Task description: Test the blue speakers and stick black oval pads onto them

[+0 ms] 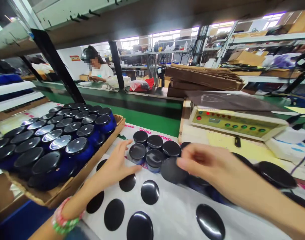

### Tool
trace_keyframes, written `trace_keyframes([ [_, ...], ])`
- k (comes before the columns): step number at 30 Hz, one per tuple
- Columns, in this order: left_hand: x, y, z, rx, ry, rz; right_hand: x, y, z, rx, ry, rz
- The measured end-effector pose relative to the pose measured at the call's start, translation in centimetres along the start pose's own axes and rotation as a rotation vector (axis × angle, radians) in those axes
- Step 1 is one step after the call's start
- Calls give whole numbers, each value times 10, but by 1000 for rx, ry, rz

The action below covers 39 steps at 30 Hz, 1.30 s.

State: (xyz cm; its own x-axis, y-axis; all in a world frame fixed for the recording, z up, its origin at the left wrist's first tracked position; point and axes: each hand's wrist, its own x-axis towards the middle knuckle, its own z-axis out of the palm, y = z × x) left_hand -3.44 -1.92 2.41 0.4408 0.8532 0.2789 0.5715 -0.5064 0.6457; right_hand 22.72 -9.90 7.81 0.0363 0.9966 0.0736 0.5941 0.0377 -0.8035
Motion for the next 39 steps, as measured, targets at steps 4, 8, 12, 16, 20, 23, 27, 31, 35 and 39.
trace_keyframes([
  [4,12,-24,15,-127,13,-20,75,-24,52,96,-131,-23],
  [8,12,-27,17,-218,-41,-30,103,-18,89,29,-40,-56],
  [12,12,-27,15,-218,-41,-44,102,-12,94,-23,-68,-38],
  [16,13,-29,16,-212,-50,-50,100,-13,93,-51,-94,-19],
  [20,13,-29,16,-202,-36,-48,100,-14,95,-103,-103,-22],
  [23,13,-28,16,-203,-44,-43,100,-12,97,-151,-85,-53],
  [27,13,-29,16,-188,-30,-28,98,-8,100,-231,-49,-126],
  [31,13,-29,16,-195,-44,-24,96,-4,102,-285,-33,-179],
  [35,13,-29,16,-196,-47,-34,97,-2,104,-312,-20,-218],
  [39,13,-30,17,-187,-51,-29,96,-3,105,-328,-11,-236],
])
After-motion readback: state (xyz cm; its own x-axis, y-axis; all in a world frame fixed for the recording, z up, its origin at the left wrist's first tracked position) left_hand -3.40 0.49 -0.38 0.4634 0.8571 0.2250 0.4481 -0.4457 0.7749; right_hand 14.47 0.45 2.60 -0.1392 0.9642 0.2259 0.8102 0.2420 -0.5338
